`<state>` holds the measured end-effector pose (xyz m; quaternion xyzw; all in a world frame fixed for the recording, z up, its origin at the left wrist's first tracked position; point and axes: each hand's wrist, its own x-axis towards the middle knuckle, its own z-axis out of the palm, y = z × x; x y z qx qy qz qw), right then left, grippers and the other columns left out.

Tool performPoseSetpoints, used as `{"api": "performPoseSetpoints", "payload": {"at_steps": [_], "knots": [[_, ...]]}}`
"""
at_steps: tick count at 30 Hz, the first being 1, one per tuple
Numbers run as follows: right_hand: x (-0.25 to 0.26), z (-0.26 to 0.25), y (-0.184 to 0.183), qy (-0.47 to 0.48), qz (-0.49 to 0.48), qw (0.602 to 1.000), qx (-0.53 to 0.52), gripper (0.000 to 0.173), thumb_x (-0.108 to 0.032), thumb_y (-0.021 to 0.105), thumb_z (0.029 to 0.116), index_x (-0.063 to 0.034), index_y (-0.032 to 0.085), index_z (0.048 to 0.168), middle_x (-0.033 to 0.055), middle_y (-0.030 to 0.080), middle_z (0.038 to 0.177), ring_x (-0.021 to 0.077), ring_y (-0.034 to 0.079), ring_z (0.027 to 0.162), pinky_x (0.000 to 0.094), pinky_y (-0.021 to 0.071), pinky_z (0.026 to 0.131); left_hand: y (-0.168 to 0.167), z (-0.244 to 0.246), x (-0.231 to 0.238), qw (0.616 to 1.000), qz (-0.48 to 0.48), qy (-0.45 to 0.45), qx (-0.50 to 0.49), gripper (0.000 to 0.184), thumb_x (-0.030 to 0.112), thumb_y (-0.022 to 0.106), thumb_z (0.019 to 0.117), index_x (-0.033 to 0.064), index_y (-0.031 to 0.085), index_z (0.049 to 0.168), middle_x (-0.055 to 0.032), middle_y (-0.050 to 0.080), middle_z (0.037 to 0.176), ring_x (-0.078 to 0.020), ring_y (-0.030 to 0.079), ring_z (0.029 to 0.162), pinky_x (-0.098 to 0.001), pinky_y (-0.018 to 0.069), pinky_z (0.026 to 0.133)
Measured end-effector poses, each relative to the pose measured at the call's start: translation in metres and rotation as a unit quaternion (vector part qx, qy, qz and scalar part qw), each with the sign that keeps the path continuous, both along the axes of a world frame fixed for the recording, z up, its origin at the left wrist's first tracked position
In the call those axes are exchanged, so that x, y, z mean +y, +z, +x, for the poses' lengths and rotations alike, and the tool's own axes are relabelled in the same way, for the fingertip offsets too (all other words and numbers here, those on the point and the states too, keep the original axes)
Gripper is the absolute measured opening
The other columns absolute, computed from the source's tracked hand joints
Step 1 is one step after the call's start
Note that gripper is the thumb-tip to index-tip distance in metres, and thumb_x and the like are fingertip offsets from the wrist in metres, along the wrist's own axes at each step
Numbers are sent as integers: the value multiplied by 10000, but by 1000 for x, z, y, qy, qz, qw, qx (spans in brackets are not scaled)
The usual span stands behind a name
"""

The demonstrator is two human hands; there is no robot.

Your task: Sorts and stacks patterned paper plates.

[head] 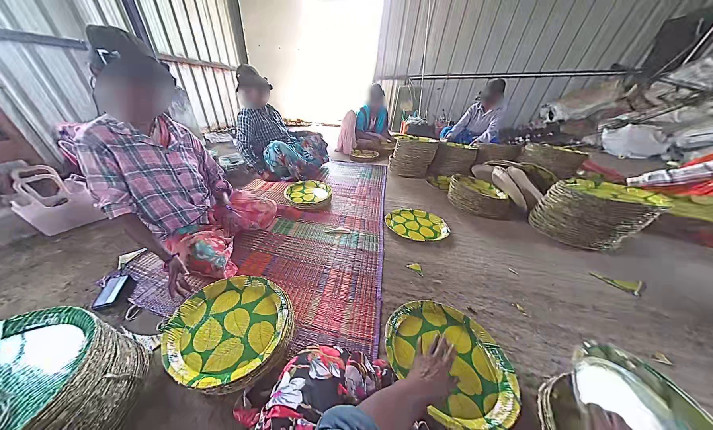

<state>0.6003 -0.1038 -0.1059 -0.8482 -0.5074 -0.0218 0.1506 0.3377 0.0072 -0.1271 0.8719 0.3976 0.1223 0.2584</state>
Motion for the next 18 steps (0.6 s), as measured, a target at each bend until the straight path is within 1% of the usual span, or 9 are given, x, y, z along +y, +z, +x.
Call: {"api": "performPoseSetpoints", "payload": {"at_steps": [4,6,8,9,11,13,14,16,18], "knots": [[-1,-47,6,271,23,962,-7,315,-23,443,1053,136,653,1226,348,649,1262,514,638,1193,646,502,995,32,0,-1,979,162,59,-109,587,314,473,1073,71,369,1598,-173,267,1689,-299,181,1594,-549,82,1287],[2,-60,-13,369,-35,929,-14,253,13,516,1014,77,711,1162,293,710,1181,480,700,1099,647,549,920,28,-6,0,994,93,21,-53,545,296,484,1080,93,412,1580,-146,279,1691,-285,174,1597,-544,75,1290],[4,-59,-25,408,-138,903,-16,277,-70,536,1042,6,720,1235,233,703,1281,430,665,1215,634,473,1050,5,-12,1,996,-35,-25,74,549,267,540,1066,58,426,1560,-165,229,1704,-337,136,1598,-628,101,1261],[5,-51,-30,398,-163,903,-8,315,-158,553,1052,-14,707,1287,231,668,1353,432,613,1295,650,398,1115,-9,-16,-1,985,-94,-41,136,601,249,575,1048,43,384,1579,-186,181,1712,-381,108,1595,-698,119,1228],[5,-30,-34,278,-152,948,0,515,-324,592,1032,14,598,1420,297,538,1482,482,489,1403,694,314,1152,-28,-17,-1,967,-153,-57,196,712,268,580,1047,96,233,1644,-145,36,1740,-372,-9,1605,-765,74,1189],[5,-18,-27,99,-157,982,28,767,-358,670,994,60,363,1560,364,358,1579,537,338,1479,749,254,1153,-29,-11,3,966,-159,-53,195,728,255,599,1036,114,229,1647,-141,41,1741,-379,0,1604,-789,95,1169],[5,-13,-26,26,-186,982,38,808,-344,683,987,87,319,1565,385,348,1570,552,338,1470,740,280,1145,-29,-7,5,967,-159,-52,192,729,246,600,1036,115,225,1648,-143,42,1741,-381,0,1603,-794,92,1166],[0,-9,-28,-63,-288,955,38,604,-242,639,998,130,467,1442,373,453,1497,515,454,1403,652,405,1107,-27,-1,2,965,-163,-53,197,736,239,592,1041,109,202,1652,-145,21,1741,-385,-26,1602,-800,67,1163],[3,-11,-25,-96,-338,936,39,455,-167,615,996,113,564,1352,330,519,1456,463,525,1357,588,456,1075,-23,1,1,963,-167,-52,206,740,244,580,1049,96,180,1654,-156,5,1739,-390,-35,1601,-801,64,1163]]}}
